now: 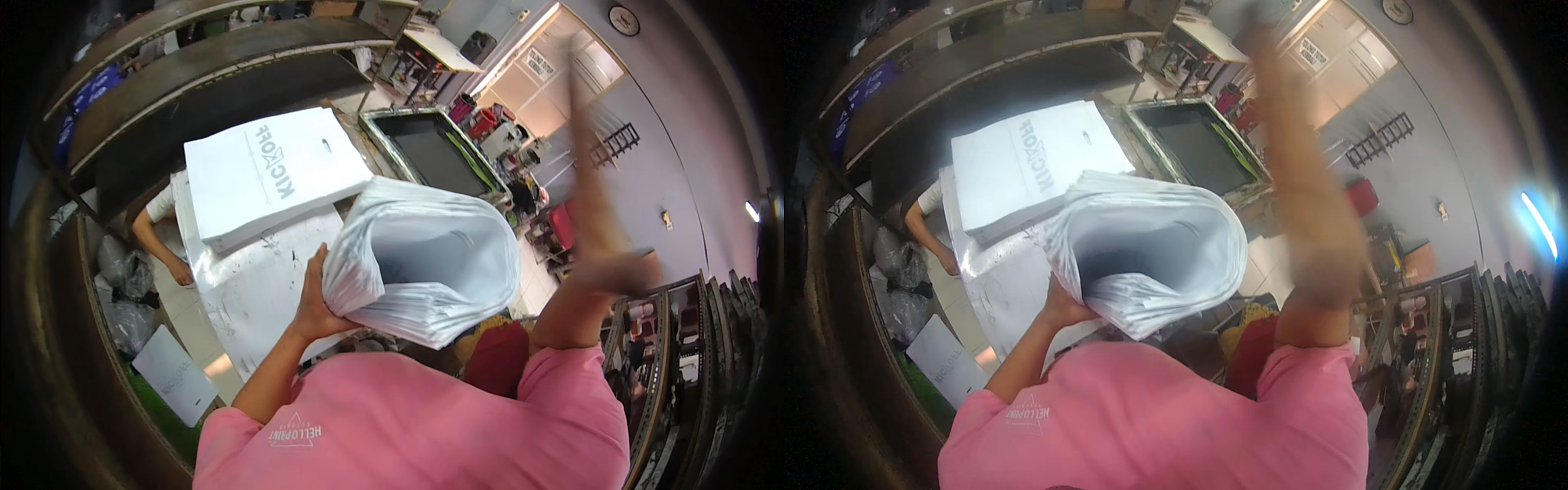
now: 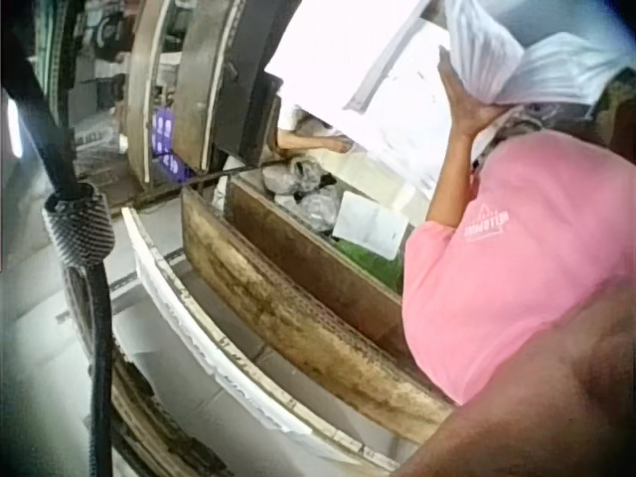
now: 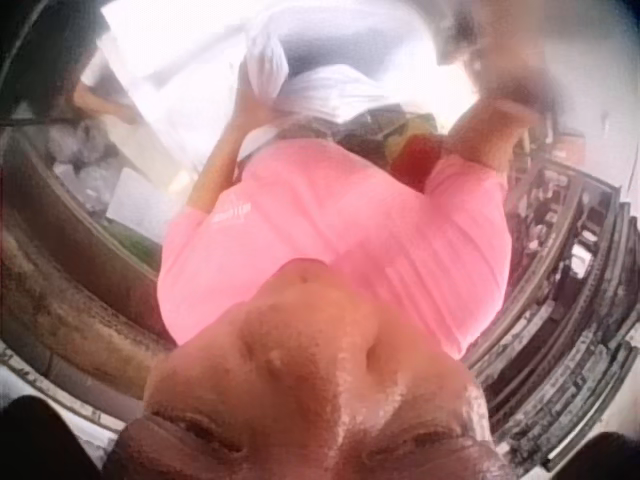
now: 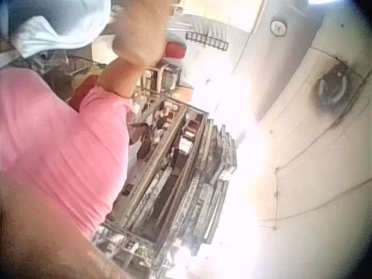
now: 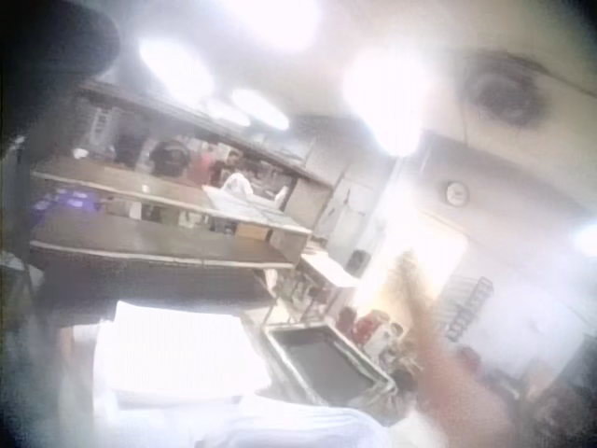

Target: The person sorts a stack of white plastic bags by hand, rolling small batches together and then flattening them back out onto a workspace table.

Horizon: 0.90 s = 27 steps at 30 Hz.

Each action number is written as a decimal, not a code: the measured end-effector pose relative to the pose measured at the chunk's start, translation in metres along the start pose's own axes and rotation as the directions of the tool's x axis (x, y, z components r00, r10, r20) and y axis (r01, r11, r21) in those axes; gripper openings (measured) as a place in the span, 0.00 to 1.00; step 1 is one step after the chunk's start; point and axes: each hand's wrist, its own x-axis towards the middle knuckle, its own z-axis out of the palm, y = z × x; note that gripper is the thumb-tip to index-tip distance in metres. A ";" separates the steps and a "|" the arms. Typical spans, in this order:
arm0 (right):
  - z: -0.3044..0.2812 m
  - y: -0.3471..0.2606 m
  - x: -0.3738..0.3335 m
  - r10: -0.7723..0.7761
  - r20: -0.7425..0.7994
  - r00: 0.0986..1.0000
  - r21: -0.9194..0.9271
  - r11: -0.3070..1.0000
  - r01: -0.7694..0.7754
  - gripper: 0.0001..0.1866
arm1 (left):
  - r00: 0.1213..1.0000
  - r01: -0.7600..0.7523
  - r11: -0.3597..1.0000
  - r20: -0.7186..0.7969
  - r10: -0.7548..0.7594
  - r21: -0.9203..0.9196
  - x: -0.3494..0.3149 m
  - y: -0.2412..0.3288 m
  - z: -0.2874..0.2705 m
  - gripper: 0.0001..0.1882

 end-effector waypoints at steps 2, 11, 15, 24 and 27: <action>0.004 -0.014 0.022 -0.050 0.199 0.979 -0.249 0.963 0.100 0.60 | 0.999 0.031 0.999 -0.029 -0.032 -0.024 -0.002 0.000 0.000 0.85; 0.002 -0.009 0.004 -0.099 0.143 0.985 -0.243 0.961 0.132 0.57 | 0.999 0.051 0.994 0.020 -0.050 -0.100 0.005 0.015 -0.008 0.77; -0.005 -0.015 0.005 -0.103 0.145 0.984 -0.300 0.943 0.143 0.55 | 0.996 0.087 0.986 -0.013 -0.090 -0.144 0.013 -0.005 -0.002 0.73; -0.002 -0.018 0.002 -0.025 0.181 0.983 -0.070 0.997 0.038 0.54 | 0.998 0.065 0.989 0.021 -0.063 -0.135 0.003 0.000 -0.005 0.75; -0.003 -0.019 0.000 0.011 0.172 0.985 -0.056 0.998 -0.001 0.55 | 0.998 0.067 0.977 0.002 -0.068 -0.201 0.012 -0.003 -0.004 0.75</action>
